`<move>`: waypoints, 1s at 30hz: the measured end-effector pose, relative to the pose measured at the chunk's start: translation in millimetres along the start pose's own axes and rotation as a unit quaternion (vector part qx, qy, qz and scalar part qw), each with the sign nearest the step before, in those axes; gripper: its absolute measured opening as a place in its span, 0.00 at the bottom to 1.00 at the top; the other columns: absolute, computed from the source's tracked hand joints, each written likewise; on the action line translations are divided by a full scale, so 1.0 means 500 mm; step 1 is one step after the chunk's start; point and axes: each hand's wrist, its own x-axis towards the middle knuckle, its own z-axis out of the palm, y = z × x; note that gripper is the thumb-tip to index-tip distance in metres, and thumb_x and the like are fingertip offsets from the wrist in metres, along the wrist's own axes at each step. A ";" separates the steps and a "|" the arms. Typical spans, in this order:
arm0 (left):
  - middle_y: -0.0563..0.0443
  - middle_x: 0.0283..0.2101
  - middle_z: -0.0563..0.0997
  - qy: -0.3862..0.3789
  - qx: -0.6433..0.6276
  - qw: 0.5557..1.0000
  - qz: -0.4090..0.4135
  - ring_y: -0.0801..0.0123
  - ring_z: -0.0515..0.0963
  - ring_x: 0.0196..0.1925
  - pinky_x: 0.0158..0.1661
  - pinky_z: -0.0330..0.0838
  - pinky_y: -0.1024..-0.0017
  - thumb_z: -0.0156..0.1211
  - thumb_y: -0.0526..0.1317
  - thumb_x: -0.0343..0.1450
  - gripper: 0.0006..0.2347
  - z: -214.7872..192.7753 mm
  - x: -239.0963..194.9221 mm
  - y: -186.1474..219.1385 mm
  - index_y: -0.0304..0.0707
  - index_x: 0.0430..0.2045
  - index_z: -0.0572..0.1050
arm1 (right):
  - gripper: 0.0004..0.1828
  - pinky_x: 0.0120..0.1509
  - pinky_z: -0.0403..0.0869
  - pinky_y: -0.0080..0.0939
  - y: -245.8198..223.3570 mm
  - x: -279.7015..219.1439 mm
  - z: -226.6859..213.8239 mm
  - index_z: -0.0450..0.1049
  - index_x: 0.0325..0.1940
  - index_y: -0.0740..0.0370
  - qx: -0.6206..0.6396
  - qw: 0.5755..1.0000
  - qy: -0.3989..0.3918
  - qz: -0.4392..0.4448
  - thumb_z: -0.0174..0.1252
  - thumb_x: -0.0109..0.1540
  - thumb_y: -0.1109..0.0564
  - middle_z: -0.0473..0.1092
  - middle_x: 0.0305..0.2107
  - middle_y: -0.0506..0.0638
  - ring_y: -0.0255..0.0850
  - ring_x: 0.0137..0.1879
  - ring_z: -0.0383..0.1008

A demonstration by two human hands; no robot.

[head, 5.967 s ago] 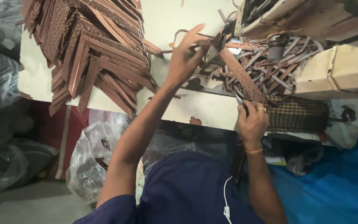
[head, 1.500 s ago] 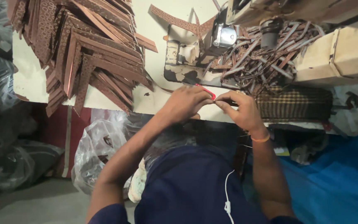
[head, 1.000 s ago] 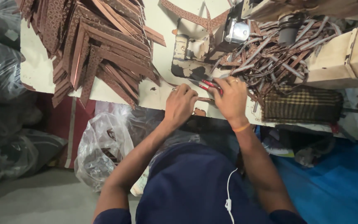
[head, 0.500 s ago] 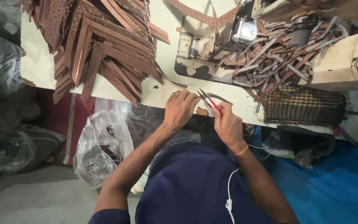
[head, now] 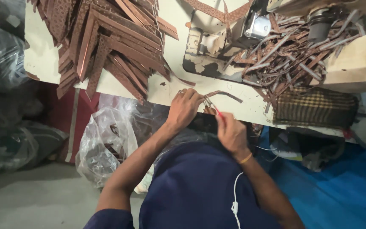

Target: Trim and prepare material strips for shoe construction using a specialized machine and a handheld blade.

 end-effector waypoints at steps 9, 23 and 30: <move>0.50 0.35 0.76 -0.015 0.005 1.000 -0.025 0.55 0.77 0.42 0.43 0.72 0.59 0.63 0.38 0.70 0.04 0.001 0.010 -0.003 0.39 0.32 0.80 | 0.05 0.33 0.73 0.50 0.020 0.011 -0.010 0.73 0.45 0.64 -0.004 1.000 0.009 0.007 0.59 0.68 0.59 0.74 0.27 0.61 0.56 0.31 0.78; 0.47 0.35 0.77 -0.004 -0.002 1.000 -0.025 0.52 0.77 0.42 0.43 0.72 0.57 0.63 0.40 0.70 0.05 -0.005 0.018 0.000 0.39 0.31 0.79 | 0.04 0.33 0.72 0.50 0.024 0.019 -0.014 0.73 0.43 0.62 -0.003 1.000 0.011 0.018 0.59 0.67 0.59 0.74 0.26 0.60 0.56 0.31 0.77; 0.46 0.35 0.78 -0.042 -0.021 0.997 -0.063 0.50 0.78 0.42 0.44 0.71 0.56 0.63 0.39 0.69 0.04 0.003 0.022 0.000 0.38 0.31 0.79 | 0.06 0.34 0.71 0.51 0.092 0.020 -0.041 0.74 0.44 0.62 -0.022 0.996 0.014 0.086 0.60 0.68 0.57 0.73 0.24 0.58 0.53 0.29 0.76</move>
